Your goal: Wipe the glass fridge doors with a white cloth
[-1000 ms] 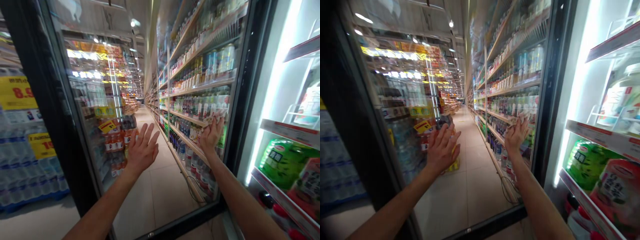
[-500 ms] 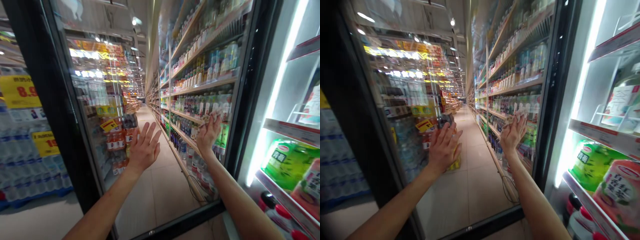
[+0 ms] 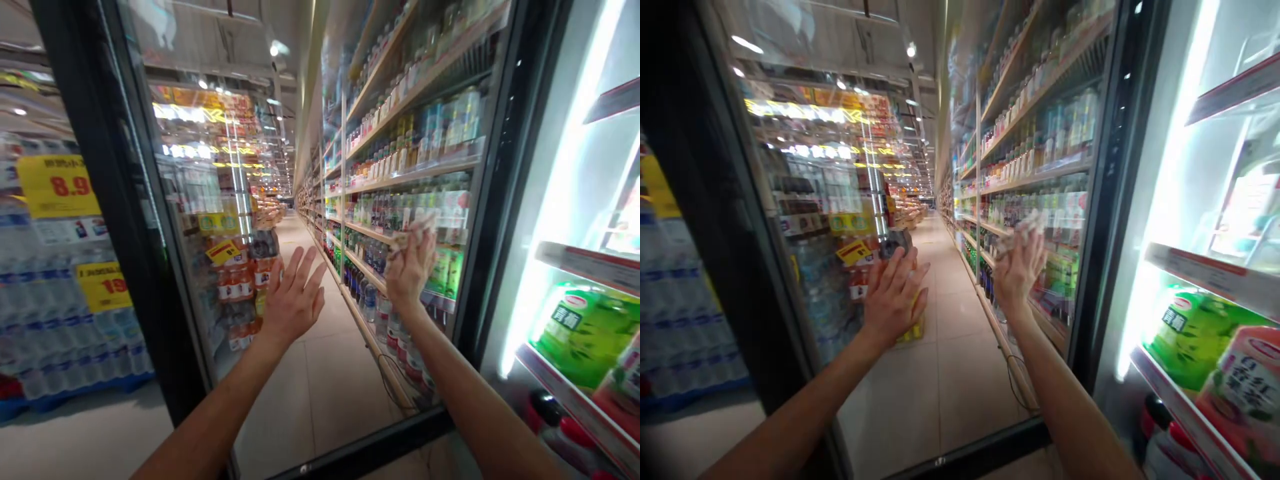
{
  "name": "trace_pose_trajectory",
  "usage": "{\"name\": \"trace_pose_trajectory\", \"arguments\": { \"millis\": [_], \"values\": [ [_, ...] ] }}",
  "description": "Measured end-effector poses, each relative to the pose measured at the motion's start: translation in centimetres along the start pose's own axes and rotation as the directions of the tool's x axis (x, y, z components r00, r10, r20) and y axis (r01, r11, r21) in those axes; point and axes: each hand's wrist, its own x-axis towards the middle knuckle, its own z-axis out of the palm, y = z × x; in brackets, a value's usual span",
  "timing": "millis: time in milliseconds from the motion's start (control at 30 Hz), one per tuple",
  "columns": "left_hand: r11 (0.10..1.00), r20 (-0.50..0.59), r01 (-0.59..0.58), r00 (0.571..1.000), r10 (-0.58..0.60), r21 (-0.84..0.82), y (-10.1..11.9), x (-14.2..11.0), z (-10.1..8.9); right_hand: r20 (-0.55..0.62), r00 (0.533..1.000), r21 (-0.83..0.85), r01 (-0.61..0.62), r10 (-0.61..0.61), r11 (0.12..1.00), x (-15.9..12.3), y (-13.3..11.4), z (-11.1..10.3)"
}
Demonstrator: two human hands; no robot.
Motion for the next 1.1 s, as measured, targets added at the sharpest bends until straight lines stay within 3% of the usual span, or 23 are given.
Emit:
{"name": "trace_pose_trajectory", "arguments": {
  "millis": [33, 100, 167, 233, 300, 367, 400, 433, 500, 567, 600, 633, 667, 733, 800, 833, 867, 933, 1000, 1067, 1100],
  "values": [
    [1.0, -0.004, -0.001, 1.0, 0.001, 0.003, 0.0, 0.0, 0.0, 0.058, 0.991, 0.02, 0.122, -0.123, 0.992, -0.8, -1.2, -0.1],
    [1.0, -0.013, -0.003, 1.0, 0.003, -0.001, -0.1, 0.0, 0.0, 0.17, 0.908, 0.088, 0.374, -0.384, 0.923, -2.6, -3.2, -0.4],
    [1.0, -0.011, -0.005, 1.0, 0.005, -0.009, -0.1, 0.0, 0.0, 0.205, 0.844, 0.12, 0.481, -0.495, 0.869, -3.4, -3.3, -0.5],
    [1.0, -0.009, -0.005, 1.0, 0.005, -0.014, -0.1, 0.0, -0.1, 0.15, 0.905, 0.07, 0.392, -0.399, 0.917, -2.7, -1.4, -0.4],
    [1.0, -0.004, -0.002, 1.0, 0.002, -0.015, 0.0, 0.0, -0.1, 0.033, 0.987, 0.003, 0.158, -0.158, 0.987, -1.0, 0.9, -0.2],
    [1.0, -0.003, 0.0, 1.0, -0.001, -0.017, 0.1, 0.0, -0.1, -0.065, 0.997, -0.016, -0.035, 0.034, 0.999, 0.2, 1.7, 0.1],
    [1.0, -0.006, 0.002, 1.0, -0.002, -0.019, 0.1, 0.0, -0.1, -0.071, 0.996, -0.014, -0.055, 0.054, 0.998, 0.2, 1.3, 0.2],
    [1.0, -0.007, 0.003, 1.0, -0.003, -0.022, 0.0, 0.0, -0.1, -0.044, 0.999, -0.007, -0.017, 0.017, 1.0, -0.1, 0.5, 0.1],
    [1.0, -0.013, 0.004, 1.0, -0.005, -0.028, 0.0, 0.0, -0.1, 0.078, 0.976, 0.034, 0.199, -0.202, 0.979, -1.5, -1.8, -0.2],
    [1.0, -0.018, 0.004, 1.0, -0.005, -0.031, -0.1, 0.0, -0.1, 0.186, 0.883, 0.101, 0.419, -0.431, 0.902, -3.0, -3.0, -0.6],
    [1.0, -0.017, 0.003, 1.0, -0.003, -0.031, -0.1, 0.0, -0.1, 0.21, 0.851, 0.114, 0.468, -0.482, 0.876, -3.4, -2.9, -0.7],
    [1.0, -0.015, 0.002, 1.0, -0.002, -0.031, -0.1, 0.0, -0.1, 0.212, 0.852, 0.104, 0.468, -0.48, 0.877, -3.4, -2.2, -0.8],
    [1.0, -0.015, 0.002, 1.0, -0.003, -0.031, -0.1, 0.0, -0.1, 0.185, 0.885, 0.073, 0.421, -0.427, 0.904, -3.0, -1.2, -0.8],
    [0.999, -0.009, 0.002, 1.0, -0.002, -0.034, 0.0, 0.0, -0.1, 0.08, 0.975, -0.004, 0.209, -0.208, 0.978, -1.7, 1.3, -0.5],
    [0.999, -0.009, 0.004, 1.0, -0.004, -0.041, 0.0, 0.0, 0.0, -0.029, 1.0, -0.035, -0.003, 0.002, 0.999, -0.4, 2.4, -0.2],
    [0.999, -0.01, 0.004, 1.0, -0.004, -0.041, 0.0, 0.0, 0.1, -0.052, 0.998, -0.035, -0.049, 0.047, 0.998, -0.2, 2.2, -0.1],
    [0.999, -0.012, 0.004, 1.0, -0.004, -0.038, 0.0, -0.1, 0.1, -0.04, 0.998, -0.032, -0.039, 0.038, 0.999, -0.3, 1.5, -0.1],
    [1.0, -0.016, 0.005, 1.0, -0.005, -0.026, 0.0, 0.0, 0.2, 0.049, 0.991, -0.007, 0.128, -0.128, 0.992, -1.4, -0.8, -0.2],
    [1.0, -0.019, 0.002, 1.0, -0.002, -0.015, -0.1, 0.0, 0.2, 0.152, 0.925, 0.045, 0.346, -0.348, 0.937, -2.8, -2.4, -0.5],
    [1.0, -0.018, -0.003, 1.0, 0.002, -0.011, -0.1, 0.0, 0.1, 0.179, 0.879, 0.064, 0.437, -0.442, 0.897, -3.4, -1.9, -0.7],
    [1.0, -0.018, -0.005, 1.0, 0.005, -0.012, -0.1, 0.0, 0.1, 0.156, 0.898, 0.046, 0.41, -0.412, 0.911, -3.2, -0.8, -0.7]
  ]
}}
